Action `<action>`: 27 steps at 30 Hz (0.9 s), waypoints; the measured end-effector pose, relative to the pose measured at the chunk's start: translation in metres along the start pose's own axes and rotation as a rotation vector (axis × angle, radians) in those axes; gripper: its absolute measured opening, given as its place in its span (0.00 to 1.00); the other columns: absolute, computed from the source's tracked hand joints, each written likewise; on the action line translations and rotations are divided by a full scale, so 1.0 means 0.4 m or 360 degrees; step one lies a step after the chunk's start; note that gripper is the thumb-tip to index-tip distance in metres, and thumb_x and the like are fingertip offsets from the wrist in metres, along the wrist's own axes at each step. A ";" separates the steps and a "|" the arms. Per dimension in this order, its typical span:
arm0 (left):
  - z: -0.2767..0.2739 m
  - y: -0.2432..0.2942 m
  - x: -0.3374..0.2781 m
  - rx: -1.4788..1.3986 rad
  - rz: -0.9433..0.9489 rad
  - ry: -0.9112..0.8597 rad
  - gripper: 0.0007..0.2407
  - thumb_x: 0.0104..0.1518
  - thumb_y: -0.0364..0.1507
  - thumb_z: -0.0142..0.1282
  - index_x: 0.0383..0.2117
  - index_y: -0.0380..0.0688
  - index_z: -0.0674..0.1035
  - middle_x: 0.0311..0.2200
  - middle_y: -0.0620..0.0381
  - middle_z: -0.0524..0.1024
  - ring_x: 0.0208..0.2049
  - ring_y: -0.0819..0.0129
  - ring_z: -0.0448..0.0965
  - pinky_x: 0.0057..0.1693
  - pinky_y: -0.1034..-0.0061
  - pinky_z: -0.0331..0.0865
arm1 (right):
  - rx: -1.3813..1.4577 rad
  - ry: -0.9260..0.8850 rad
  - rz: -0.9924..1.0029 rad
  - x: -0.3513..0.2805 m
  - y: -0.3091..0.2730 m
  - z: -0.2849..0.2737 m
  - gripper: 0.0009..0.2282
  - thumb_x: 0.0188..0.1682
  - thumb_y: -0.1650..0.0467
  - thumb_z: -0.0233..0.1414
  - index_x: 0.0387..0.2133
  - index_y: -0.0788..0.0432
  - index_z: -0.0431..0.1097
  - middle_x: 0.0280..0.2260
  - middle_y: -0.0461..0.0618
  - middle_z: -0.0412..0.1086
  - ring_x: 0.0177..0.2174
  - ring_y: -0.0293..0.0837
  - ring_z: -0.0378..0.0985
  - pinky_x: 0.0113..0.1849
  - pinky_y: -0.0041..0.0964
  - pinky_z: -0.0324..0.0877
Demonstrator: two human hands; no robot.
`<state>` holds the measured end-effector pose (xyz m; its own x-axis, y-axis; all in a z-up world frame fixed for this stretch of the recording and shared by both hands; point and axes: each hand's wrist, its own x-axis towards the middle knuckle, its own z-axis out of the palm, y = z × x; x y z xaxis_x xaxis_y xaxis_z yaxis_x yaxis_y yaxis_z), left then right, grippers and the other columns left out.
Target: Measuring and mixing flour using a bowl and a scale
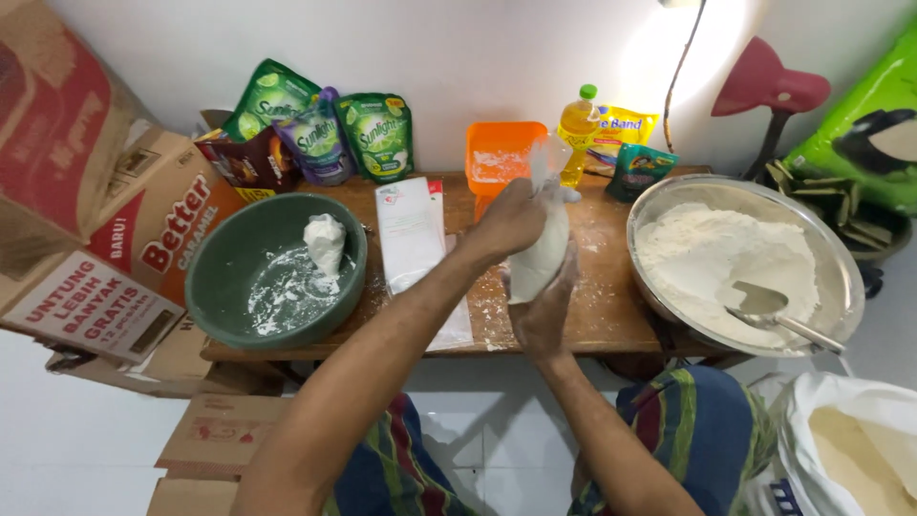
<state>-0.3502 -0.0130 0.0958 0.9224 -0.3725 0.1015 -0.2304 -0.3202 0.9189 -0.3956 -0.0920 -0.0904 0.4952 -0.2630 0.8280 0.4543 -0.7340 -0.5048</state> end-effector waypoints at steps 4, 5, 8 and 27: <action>0.021 -0.007 0.035 0.0142 -0.0083 0.0114 0.22 0.58 0.46 0.48 0.39 0.38 0.82 0.34 0.39 0.80 0.44 0.43 0.83 0.45 0.50 0.75 | 0.0670 0.0098 0.0283 0.019 -0.042 -0.003 0.46 0.37 0.81 0.64 0.68 0.63 0.39 0.63 0.67 0.49 0.65 0.62 0.52 0.66 0.60 0.50; 0.020 0.003 0.033 0.0136 -0.0071 0.0128 0.22 0.57 0.46 0.48 0.40 0.37 0.81 0.36 0.36 0.79 0.45 0.40 0.82 0.46 0.49 0.74 | 0.0707 0.0130 0.0189 0.013 -0.031 -0.003 0.41 0.43 0.78 0.64 0.66 0.66 0.41 0.61 0.69 0.53 0.64 0.63 0.56 0.63 0.61 0.50; 0.019 -0.007 0.065 -0.0002 -0.0139 0.0040 0.24 0.57 0.49 0.49 0.38 0.37 0.81 0.32 0.41 0.80 0.42 0.48 0.84 0.46 0.56 0.76 | 0.1125 0.0295 0.0433 -0.056 0.067 0.019 0.25 0.53 0.77 0.52 0.62 0.62 0.48 0.52 0.60 0.57 0.51 0.54 0.72 0.48 0.58 0.78; -0.110 0.044 -0.059 0.0176 0.0440 -0.0501 0.22 0.65 0.39 0.37 0.43 0.30 0.79 0.40 0.27 0.79 0.48 0.39 0.80 0.55 0.47 0.72 | 0.3106 -0.1663 0.2314 0.096 0.080 -0.070 0.19 0.51 0.56 0.43 0.20 0.58 0.60 0.03 0.42 0.51 -0.01 0.35 0.48 0.03 0.27 0.47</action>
<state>-0.3624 0.0285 0.1263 0.6860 -0.6993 0.2009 -0.5031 -0.2563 0.8254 -0.3827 -0.1429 -0.0679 0.6408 0.7671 0.0299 -0.7101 0.6071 -0.3567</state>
